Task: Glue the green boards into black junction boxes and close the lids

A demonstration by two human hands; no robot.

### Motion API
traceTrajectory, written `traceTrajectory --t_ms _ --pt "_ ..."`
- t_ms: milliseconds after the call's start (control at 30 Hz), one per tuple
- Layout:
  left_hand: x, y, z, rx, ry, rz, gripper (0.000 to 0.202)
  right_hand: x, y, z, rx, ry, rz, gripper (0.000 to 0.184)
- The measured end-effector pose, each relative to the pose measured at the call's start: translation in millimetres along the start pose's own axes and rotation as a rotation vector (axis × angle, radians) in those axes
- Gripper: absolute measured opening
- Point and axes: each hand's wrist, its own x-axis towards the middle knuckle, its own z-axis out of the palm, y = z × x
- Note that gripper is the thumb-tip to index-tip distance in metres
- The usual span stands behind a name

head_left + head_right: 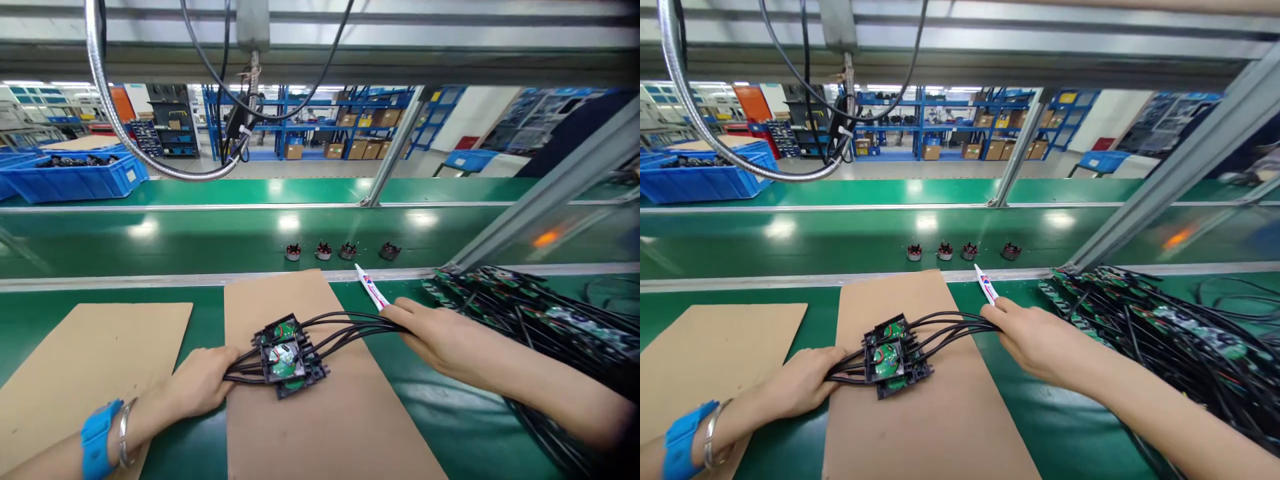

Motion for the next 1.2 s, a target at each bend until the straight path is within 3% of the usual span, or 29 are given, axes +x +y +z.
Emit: traceTrajectory --t_ms 67,133,200,300,367,433,500,633,733,800,867,967,1033,1100,1133,1200 --pt "-0.4 -4.5 -1.5 0.128 -0.013 -0.01 0.02 12.5 6.9 -17.1 -0.044 -0.078 -0.068 0.022" --pt "0.5 -22.4 -18.5 0.234 -0.001 -0.06 0.022 36.0 15.4 -41.4 -0.132 -0.133 -0.072 0.019" --pt "5.1 -52.5 -48.1 0.284 0.045 -0.128 0.02 70.8 26.0 -69.0 -0.267 -0.167 -0.029 0.018" --pt "22.7 -108.2 -100.1 0.347 0.133 -0.235 0.018 135.6 44.7 -102.4 -0.426 -0.102 0.056 0.045" --pt "41.4 -143.6 -127.6 0.384 0.172 -0.312 0.018 179.6 55.6 -109.8 -0.452 -0.023 0.076 0.059" --pt "63.9 -173.5 -143.3 0.397 0.193 -0.391 0.019 219.4 62.2 -101.1 -0.458 0.045 0.07 0.061" --pt "87.8 -197.1 -146.8 0.392 0.218 -0.466 0.022 251.8 64.2 -77.7 -0.448 0.114 0.057 0.051" --pt "125.3 -229.1 -131.8 0.37 0.292 -0.58 0.031 289.2 62.3 -11.2 -0.386 0.233 0.059 0.037" --pt "125.5 -239.9 -113.6 0.346 0.339 -0.64 0.037 300.7 57.2 31.9 -0.295 0.256 0.052 0.025" --pt "105.6 -240.4 -99.8 0.325 0.351 -0.657 0.042 308.2 41.5 53.8 -0.219 0.26 0.012 0.019" --pt "70.2 -238.2 -84.4 0.303 0.351 -0.657 0.047 314.2 4.8 71.8 -0.132 0.271 -0.086 0.019" --pt "-6.7 -239.1 -60.9 0.277 0.36 -0.745 0.049 297.8 -94.3 89.9 0.02 0.278 -0.375 0.024" --pt "-70.5 -245.3 -48.4 0.269 0.4 -0.925 0.048 260.5 -173.1 92.6 0.182 0.241 -0.626 0.029" --pt "-138.4 -253.8 -38.8 0.253 0.448 -1.16 0.049 213.1 -242.6 88.7 0.34 0.045 -0.803 0.043" --pt "-170.9 -258.3 -34.3 0.235 0.463 -1.271 0.049 191.4 -270.3 85.9 0.372 -0.123 -0.862 0.053" --pt "-227.1 -266.2 -23.9 0.175 0.46 -1.426 0.05 160.8 -309.4 82.1 0.382 -0.427 -0.924 0.07"
